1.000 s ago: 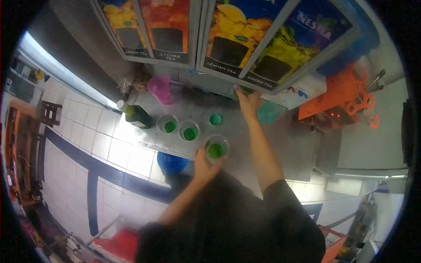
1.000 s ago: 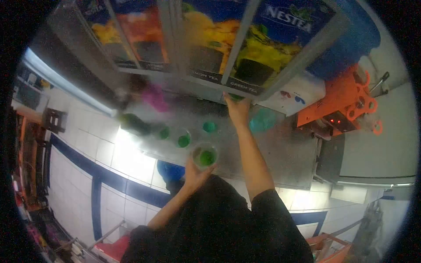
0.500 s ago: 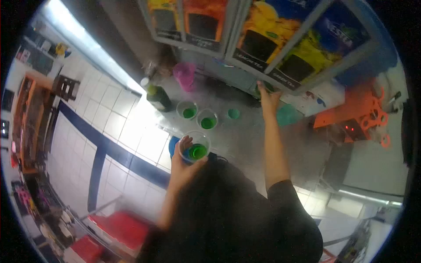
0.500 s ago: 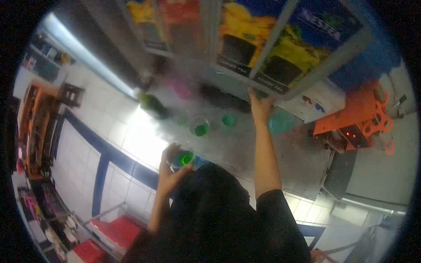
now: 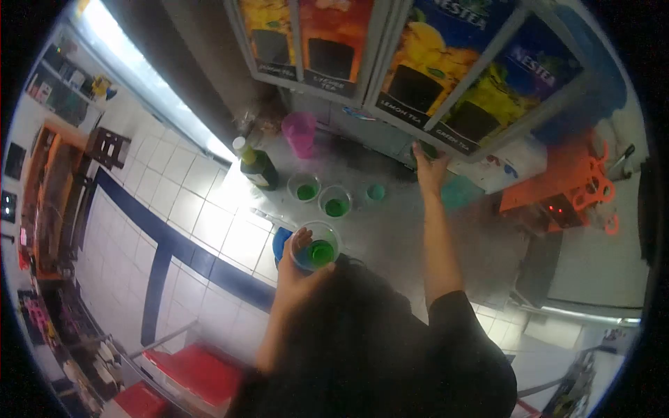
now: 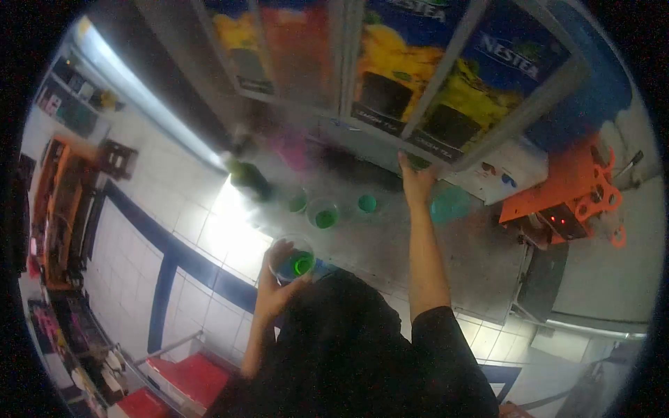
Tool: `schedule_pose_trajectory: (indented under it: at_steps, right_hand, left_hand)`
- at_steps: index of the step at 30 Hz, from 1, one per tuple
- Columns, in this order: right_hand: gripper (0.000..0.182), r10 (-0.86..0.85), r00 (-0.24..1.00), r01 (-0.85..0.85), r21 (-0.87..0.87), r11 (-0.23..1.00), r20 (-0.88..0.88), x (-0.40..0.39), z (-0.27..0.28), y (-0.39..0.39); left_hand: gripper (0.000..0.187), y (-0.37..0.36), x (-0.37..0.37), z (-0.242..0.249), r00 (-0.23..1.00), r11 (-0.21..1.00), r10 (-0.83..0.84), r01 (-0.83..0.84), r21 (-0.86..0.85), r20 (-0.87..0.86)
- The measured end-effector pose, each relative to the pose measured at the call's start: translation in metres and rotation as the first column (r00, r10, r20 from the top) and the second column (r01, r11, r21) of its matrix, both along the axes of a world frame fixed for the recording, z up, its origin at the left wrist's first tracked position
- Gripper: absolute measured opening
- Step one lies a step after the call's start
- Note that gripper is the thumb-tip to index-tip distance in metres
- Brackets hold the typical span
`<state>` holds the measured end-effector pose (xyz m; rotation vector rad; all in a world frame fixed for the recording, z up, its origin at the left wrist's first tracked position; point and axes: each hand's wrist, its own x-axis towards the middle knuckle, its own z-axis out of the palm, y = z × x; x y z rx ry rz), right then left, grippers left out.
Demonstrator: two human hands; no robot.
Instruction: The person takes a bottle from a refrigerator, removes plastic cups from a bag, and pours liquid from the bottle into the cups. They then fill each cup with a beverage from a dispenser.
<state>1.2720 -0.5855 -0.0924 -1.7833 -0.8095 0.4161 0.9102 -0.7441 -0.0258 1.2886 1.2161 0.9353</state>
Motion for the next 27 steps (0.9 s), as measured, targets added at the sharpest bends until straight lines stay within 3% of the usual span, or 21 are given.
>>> schedule_pose_trajectory:
  at_steps: [2,4,8,10,14,16,19,23,25,27]
  right_hand:
    - [0.093,0.007,0.999,-0.007,-0.001,1.000,-0.049,0.002,-0.006,0.001]
    - [0.084,-0.011,0.993,-0.009,0.170,0.985,0.115,-0.001,-0.011,0.002]
    - [0.078,-0.008,0.999,0.003,0.102,0.995,0.043,0.003,-0.016,0.002]
    - [0.075,-0.028,0.970,-0.039,0.265,0.964,0.242,-0.002,-0.012,0.000]
    - [0.076,0.049,0.997,-0.062,0.227,0.972,0.064,0.005,-0.021,0.001]
    - [0.098,0.080,0.996,-0.084,0.117,0.990,0.038,0.002,-0.009,-0.006]
    - [0.091,0.088,0.991,-0.109,0.212,0.971,0.105,-0.001,-0.004,-0.008]
    - [0.089,0.157,0.987,-0.161,0.268,0.950,0.036,-0.003,0.001,-0.011]
    - [0.089,0.073,0.995,-0.087,0.223,0.971,0.073,-0.011,0.011,-0.014]
    - [0.088,0.075,0.992,-0.099,0.245,0.964,0.106,0.000,-0.018,-0.009]
  left_hand:
    - [0.086,0.000,0.003,0.004,1.000,1.000,0.004,-0.004,-0.001,0.025]
    - [0.085,0.001,0.005,0.009,0.999,1.000,0.013,-0.013,-0.001,0.049]
    - [0.085,0.002,0.008,0.011,0.999,1.000,-0.002,0.002,-0.002,0.041]
    - [0.085,0.001,0.008,0.007,1.000,1.000,-0.007,0.007,-0.003,0.025]
    - [0.085,-0.002,0.017,0.011,0.996,1.000,0.013,-0.014,0.006,0.092]
    - [0.086,-0.003,0.020,0.015,0.992,1.000,0.023,-0.021,-0.018,0.122]
    - [0.086,-0.002,0.020,0.013,0.994,1.000,0.007,-0.007,-0.005,0.107]
    - [0.086,-0.002,0.021,0.015,0.994,1.000,-0.016,0.014,0.014,0.108]
    - [0.086,-0.003,0.021,0.014,0.994,1.000,-0.012,0.010,0.016,0.109]
    - [0.086,-0.002,0.018,0.007,0.996,0.999,-0.021,0.019,0.028,0.086]
